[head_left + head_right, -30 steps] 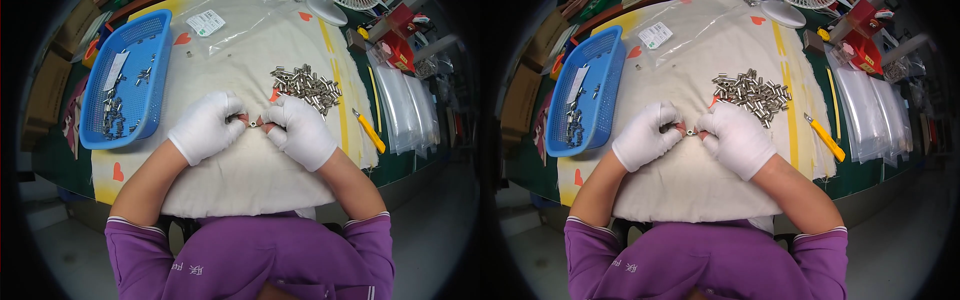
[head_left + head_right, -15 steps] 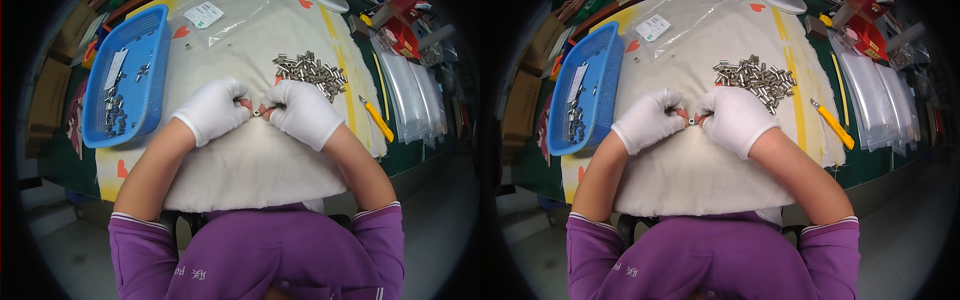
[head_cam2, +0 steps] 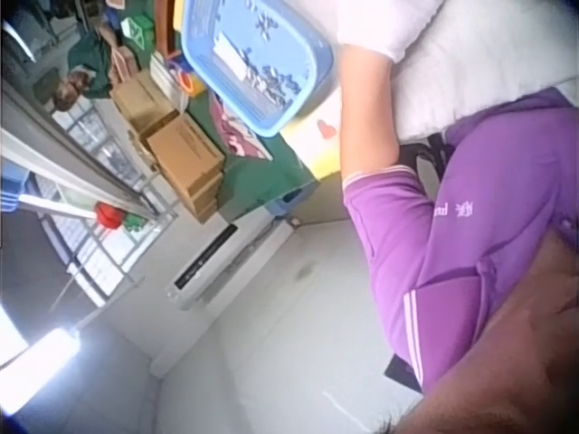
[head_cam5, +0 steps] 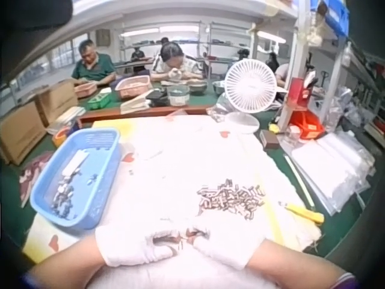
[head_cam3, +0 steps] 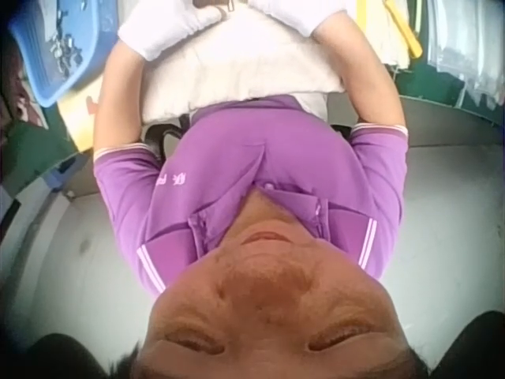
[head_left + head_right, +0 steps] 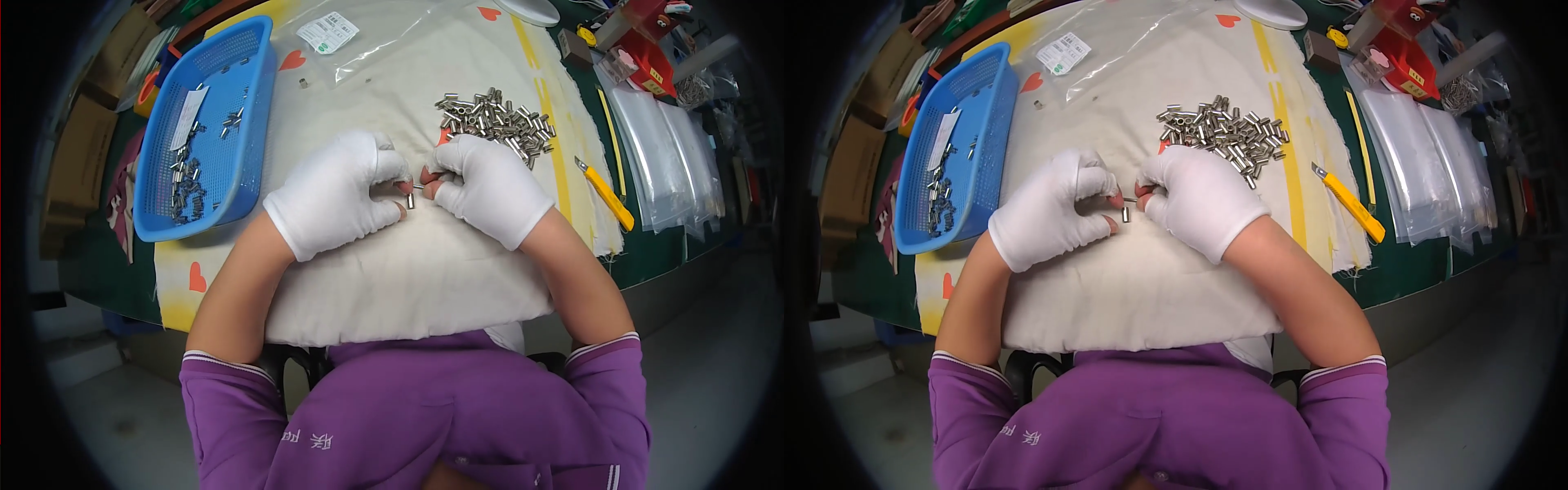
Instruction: The person assembles small metal components by hand on a padded surface.
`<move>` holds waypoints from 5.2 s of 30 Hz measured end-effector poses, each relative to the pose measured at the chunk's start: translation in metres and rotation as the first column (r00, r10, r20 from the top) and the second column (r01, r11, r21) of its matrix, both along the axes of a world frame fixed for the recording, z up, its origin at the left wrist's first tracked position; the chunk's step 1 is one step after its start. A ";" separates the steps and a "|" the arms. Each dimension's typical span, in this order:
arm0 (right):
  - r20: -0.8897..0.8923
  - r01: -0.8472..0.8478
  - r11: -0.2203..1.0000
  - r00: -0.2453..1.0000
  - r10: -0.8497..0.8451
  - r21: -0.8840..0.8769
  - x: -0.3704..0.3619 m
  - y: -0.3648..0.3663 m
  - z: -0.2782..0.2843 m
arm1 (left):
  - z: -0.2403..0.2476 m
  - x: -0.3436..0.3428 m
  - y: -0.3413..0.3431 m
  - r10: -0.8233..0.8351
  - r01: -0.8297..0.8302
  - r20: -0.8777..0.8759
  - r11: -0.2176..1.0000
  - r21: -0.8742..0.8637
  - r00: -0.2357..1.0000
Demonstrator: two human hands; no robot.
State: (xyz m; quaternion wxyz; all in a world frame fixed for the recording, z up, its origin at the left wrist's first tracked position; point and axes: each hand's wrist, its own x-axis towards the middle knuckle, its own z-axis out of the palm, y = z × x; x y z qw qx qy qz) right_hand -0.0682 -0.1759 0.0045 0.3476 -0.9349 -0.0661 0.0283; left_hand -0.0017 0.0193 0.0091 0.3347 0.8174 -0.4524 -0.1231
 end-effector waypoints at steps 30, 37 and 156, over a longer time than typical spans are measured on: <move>0.593 0.360 0.927 0.726 -0.350 0.107 0.020 -0.041 -0.009 | 0.031 0.009 -0.011 0.340 -0.334 0.171 0.941 -0.061 0.925; 0.598 0.426 0.894 0.684 -0.418 0.137 0.023 -0.050 -0.009 | 0.015 0.038 -0.072 0.287 -0.305 0.210 0.950 0.059 0.935; 0.189 -0.059 0.993 0.979 0.078 -0.104 -0.002 -0.018 -0.010 | -0.013 0.001 -0.020 0.099 -0.101 0.078 0.995 0.014 0.992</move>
